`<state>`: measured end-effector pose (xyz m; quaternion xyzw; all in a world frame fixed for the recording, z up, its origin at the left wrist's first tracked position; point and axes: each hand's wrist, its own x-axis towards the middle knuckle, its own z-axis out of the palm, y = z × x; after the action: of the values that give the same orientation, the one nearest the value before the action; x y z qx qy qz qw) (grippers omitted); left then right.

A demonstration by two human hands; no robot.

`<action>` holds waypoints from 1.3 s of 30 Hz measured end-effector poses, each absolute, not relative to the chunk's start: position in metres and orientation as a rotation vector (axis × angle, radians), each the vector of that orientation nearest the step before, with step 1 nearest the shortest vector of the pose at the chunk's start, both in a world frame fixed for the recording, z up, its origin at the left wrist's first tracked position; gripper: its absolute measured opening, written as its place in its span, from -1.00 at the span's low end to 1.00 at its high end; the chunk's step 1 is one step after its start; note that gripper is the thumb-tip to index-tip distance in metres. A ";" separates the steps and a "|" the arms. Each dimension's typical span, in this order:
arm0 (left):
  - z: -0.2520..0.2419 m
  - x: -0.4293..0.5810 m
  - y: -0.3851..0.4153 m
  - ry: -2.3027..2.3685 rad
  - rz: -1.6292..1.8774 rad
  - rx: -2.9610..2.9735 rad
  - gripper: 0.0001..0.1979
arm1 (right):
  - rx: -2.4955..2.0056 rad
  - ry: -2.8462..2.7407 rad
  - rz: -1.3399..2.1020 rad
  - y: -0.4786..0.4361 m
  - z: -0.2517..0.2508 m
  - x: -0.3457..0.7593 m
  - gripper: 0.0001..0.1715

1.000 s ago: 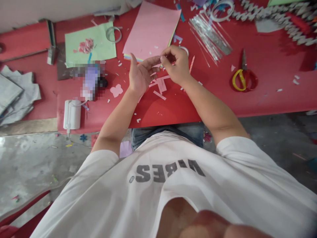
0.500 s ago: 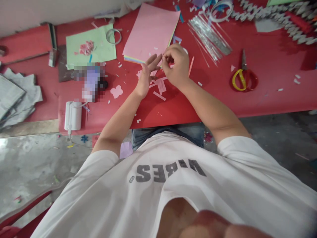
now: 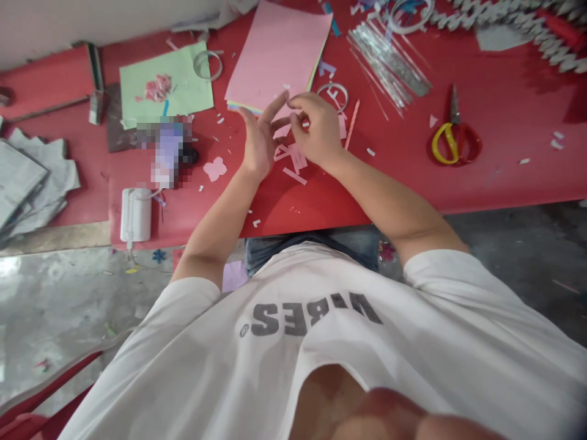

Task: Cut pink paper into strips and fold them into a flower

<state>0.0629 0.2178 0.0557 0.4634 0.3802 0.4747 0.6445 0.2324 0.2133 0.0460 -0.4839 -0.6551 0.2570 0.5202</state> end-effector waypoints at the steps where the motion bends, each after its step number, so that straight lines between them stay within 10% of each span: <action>1: 0.056 0.062 0.218 0.860 1.100 1.066 -0.12 | -1.154 -1.555 0.588 0.214 0.046 0.234 -0.46; 39: 0.040 0.057 0.229 0.939 1.154 1.321 -0.08 | -1.150 -1.643 0.675 0.224 0.049 0.249 -0.63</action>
<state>0.0573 0.2286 0.0396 0.5567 0.3957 0.4865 0.5448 0.2492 0.2239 0.0489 -0.4735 -0.6767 0.2779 0.4906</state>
